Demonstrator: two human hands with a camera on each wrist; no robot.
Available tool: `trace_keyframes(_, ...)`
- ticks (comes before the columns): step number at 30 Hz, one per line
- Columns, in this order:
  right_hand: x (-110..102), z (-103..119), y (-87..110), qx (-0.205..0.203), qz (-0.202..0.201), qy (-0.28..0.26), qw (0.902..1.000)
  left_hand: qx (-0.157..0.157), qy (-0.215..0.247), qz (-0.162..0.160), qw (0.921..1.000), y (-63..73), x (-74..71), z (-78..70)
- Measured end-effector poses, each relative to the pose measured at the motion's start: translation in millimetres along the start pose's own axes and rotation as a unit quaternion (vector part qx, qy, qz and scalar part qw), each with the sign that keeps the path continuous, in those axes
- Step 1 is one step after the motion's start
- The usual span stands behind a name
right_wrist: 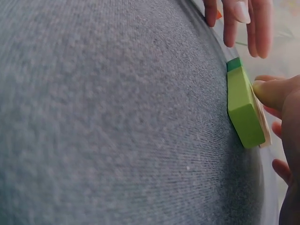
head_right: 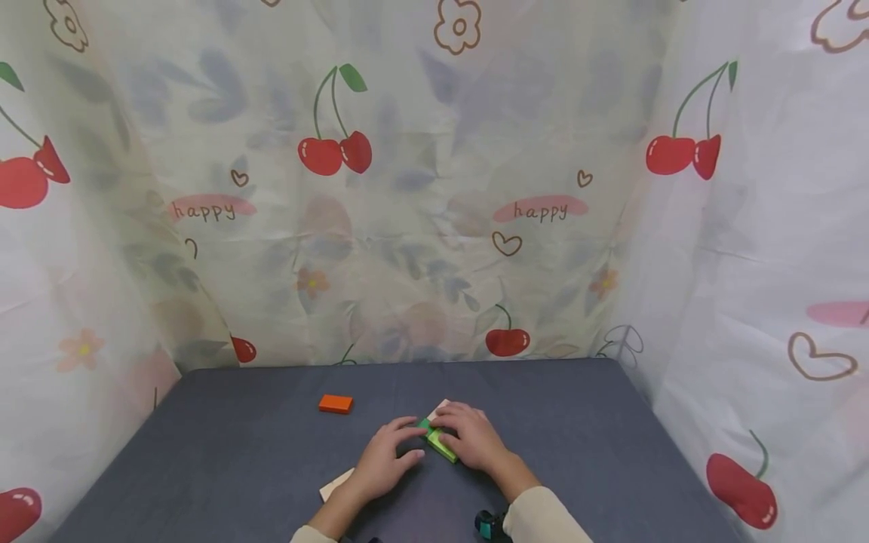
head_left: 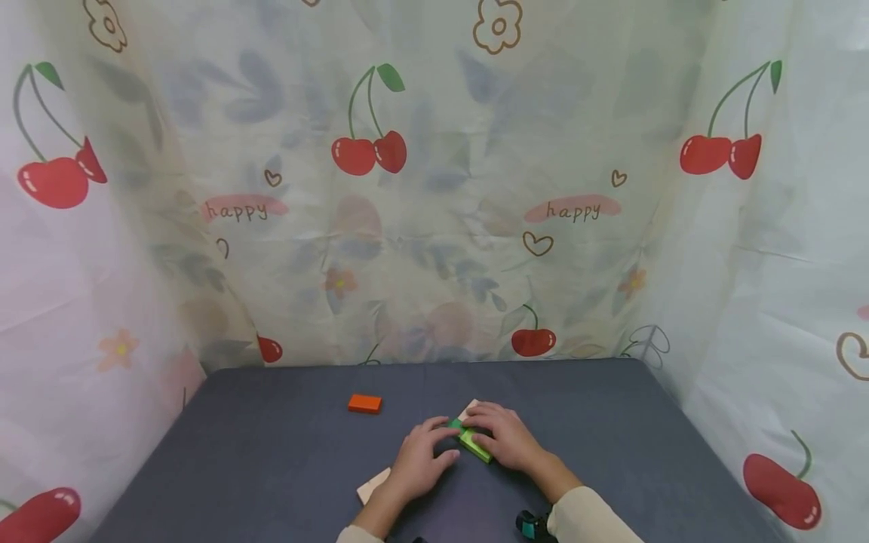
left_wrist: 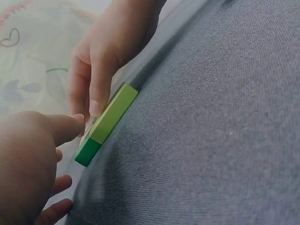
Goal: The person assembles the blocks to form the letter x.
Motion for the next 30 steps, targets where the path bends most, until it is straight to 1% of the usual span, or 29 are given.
trace_keyframes(9,6.6,2.1,-2.6,-0.006,0.010,0.009,0.9999,0.012,0.002,-0.034,0.9993,8.3,-11.5,5.9)
trace_keyframes(11,7.3,2.0,-2.5,-0.008,0.009,0.007,0.9999,0.008,0.001,-0.039,0.9992,10.6,-14.3,8.8)
trace_keyframes(17,8.1,0.3,-1.2,-0.008,0.001,0.003,1.0000,0.013,0.000,-0.052,0.9985,18.4,-21.8,13.9)
trace_keyframes(23,8.9,-1.4,-1.1,-0.001,0.002,-0.002,1.0000,0.004,-0.012,-0.048,0.9987,27.7,-26.3,23.1)
trace_keyframes(27,9.3,-1.3,-0.7,-0.001,0.001,-0.006,1.0000,0.003,-0.018,-0.045,0.9988,35.1,-32.4,29.2)
trace_keyframes(30,8.8,0.3,-0.4,-0.007,0.003,-0.011,0.9999,-0.003,-0.018,-0.037,0.9992,40.1,-37.2,34.4)
Point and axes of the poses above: each hand's wrist, its own y-axis away from the middle knuckle, its own x-axis out of the palm, z = x × y, the point moved 6 cm from there along -y, towards the middle knuckle, and after that the axes turned 11 degrees about z, right-handed, at the moved point
